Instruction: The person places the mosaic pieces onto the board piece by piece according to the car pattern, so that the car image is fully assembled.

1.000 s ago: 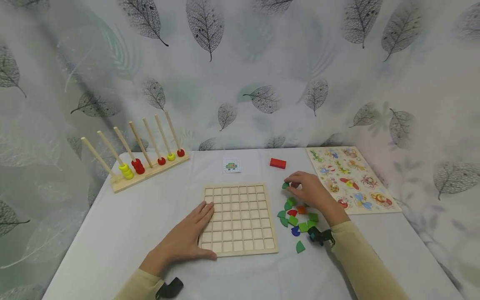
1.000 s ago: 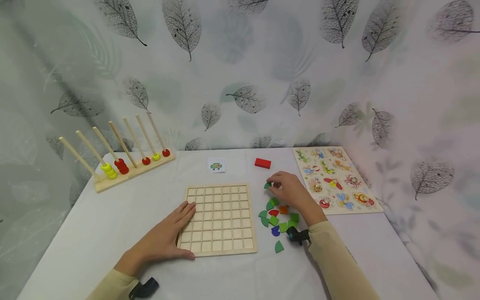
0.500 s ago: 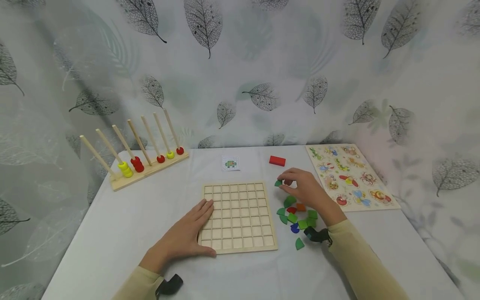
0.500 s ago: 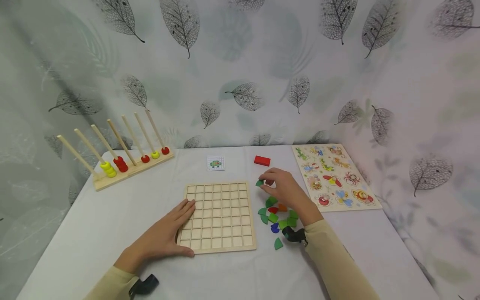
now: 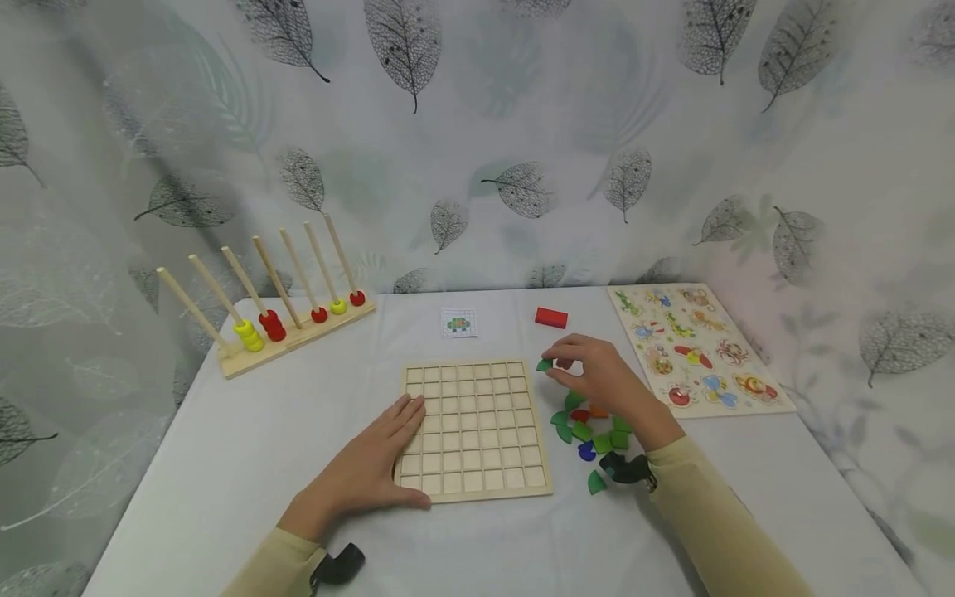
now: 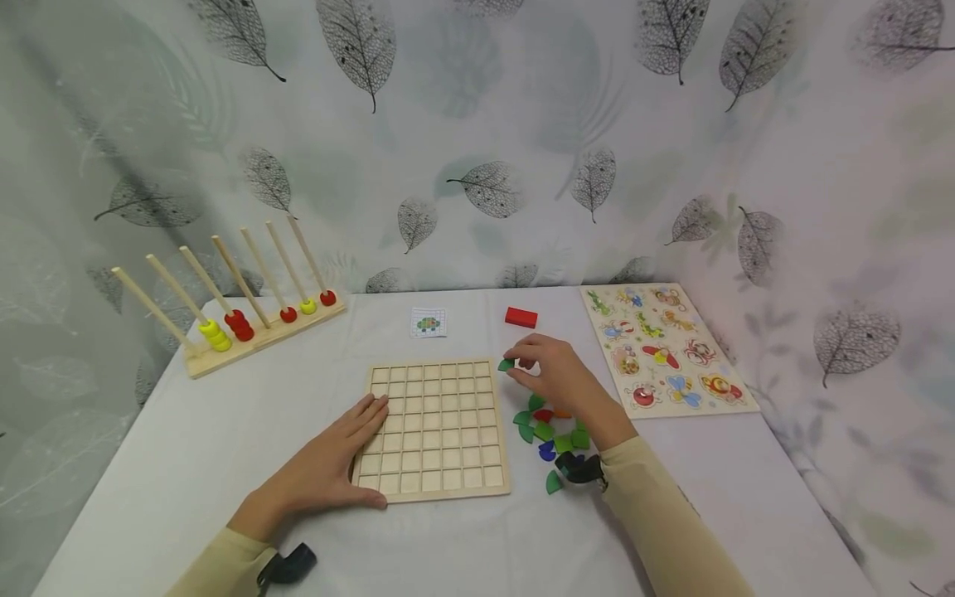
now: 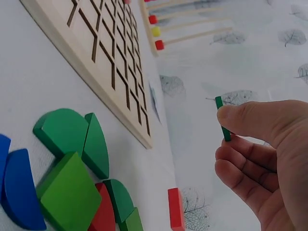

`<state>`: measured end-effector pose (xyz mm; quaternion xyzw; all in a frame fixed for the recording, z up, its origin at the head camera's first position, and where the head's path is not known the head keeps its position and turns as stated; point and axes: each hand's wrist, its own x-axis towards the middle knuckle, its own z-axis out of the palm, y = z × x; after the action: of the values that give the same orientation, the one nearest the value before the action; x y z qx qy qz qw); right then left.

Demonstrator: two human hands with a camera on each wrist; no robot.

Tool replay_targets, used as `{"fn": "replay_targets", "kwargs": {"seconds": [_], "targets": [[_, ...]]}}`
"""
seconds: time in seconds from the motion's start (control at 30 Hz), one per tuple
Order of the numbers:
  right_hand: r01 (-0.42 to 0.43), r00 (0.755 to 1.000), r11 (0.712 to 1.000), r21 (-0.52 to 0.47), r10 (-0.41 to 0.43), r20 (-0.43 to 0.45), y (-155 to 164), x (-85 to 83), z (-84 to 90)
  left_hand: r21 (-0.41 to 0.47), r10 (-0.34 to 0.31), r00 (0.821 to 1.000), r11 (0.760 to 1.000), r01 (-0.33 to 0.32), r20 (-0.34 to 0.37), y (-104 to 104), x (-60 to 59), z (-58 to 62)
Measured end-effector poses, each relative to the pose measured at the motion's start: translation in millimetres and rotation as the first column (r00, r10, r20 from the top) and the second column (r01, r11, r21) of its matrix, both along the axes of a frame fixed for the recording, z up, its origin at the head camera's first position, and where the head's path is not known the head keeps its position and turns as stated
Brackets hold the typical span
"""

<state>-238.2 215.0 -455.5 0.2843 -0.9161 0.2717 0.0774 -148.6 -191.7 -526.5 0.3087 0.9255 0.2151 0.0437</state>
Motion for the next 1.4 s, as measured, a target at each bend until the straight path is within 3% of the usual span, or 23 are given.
{"fn": "replay_targets", "kwargs": {"seconds": [0.33,0.57,1.03,1.4], "targets": [[-0.034,0.999,0.999,-0.003,0.034,0.004,-17,4.6,7.7,0.01,0.005,1.0,1.0,-0.006,0.008,0,2.1,-1.5],[-0.114,0.993,0.993,-0.029,0.113,-0.016,-37,5.0,11.2,0.02,0.01,1.0,1.0,-0.011,0.015,-1,5.4,-2.5],[-0.174,0.983,0.983,-0.056,0.177,0.054,-70,4.8,11.5,0.016,0.013,1.0,1.0,-0.013,-0.004,-2,6.0,-2.1],[-0.238,0.97,0.97,-0.047,0.24,0.028,-87,-1.8,3.9,0.005,0.013,1.0,1.0,-0.013,-0.005,0,1.8,0.4]]}}
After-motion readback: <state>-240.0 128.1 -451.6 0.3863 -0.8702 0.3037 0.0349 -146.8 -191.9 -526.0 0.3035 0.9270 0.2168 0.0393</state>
